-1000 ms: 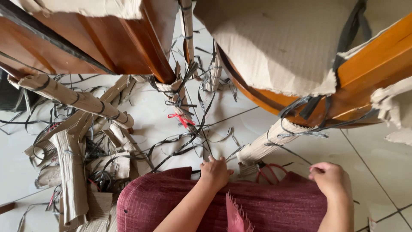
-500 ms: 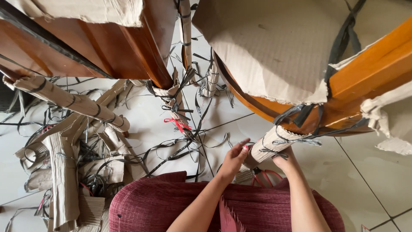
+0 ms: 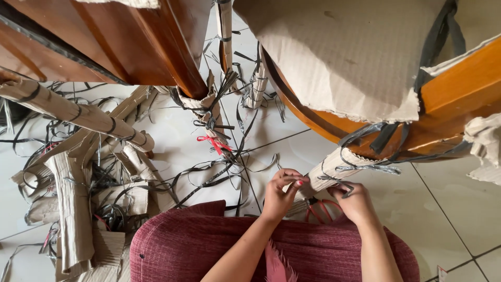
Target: Wrapping wooden furniture legs with cardboard and securing them with plastic ties
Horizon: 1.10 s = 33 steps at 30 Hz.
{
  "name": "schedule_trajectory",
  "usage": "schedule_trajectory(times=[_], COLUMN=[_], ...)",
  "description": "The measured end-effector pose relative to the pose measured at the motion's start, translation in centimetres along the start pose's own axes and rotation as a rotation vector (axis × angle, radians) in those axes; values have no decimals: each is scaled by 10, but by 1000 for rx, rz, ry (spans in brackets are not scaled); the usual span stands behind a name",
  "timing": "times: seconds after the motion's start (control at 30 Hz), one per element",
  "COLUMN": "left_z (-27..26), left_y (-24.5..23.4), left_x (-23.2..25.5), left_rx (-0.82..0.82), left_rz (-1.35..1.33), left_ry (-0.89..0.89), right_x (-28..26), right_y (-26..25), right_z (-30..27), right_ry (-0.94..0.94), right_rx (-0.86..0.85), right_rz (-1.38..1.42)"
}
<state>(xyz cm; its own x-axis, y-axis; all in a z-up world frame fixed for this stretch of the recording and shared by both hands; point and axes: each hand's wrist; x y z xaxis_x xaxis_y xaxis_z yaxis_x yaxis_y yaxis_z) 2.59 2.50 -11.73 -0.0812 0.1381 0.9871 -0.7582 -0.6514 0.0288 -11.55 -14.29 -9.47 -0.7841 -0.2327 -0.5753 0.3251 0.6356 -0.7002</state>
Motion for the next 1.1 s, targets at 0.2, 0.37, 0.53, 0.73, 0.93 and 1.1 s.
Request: schedule_trajectory(times=[0.2, 0.37, 0.53, 0.73, 0.93, 1.1], left_z=[-7, -5, -4, 0, -2, -4], left_y=[0, 4, 3, 1, 4, 4], left_x=[37, 28, 18, 28, 34, 34], left_rx=[-236, -191, -202, -279, -277, -254], left_rz=[373, 483, 558, 608, 601, 572], left_ry=[422, 423, 525, 643, 587, 546], right_x=[-63, -13, 4, -2, -36, -23], right_y=[-22, 18, 34, 30, 8, 15], right_z=[-71, -72, -84, -90, -105, -95], right_ry=[245, -93, -532, -586, -773, -435], right_rx=[-218, -84, 78, 117, 315, 250], right_rz=[133, -96, -74, -30, 37, 173])
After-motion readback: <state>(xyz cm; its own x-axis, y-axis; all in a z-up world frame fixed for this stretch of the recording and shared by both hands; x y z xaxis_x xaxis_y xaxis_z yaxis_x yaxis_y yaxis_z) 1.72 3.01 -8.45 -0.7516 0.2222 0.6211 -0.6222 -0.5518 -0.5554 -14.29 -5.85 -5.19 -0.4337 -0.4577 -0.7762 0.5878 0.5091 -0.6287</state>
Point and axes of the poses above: each hand's wrist, its own z-axis towards the middle knuckle, its own y-axis out of the palm, x = y × z, and after that the axes turned 7 degrees about -x, right-handed
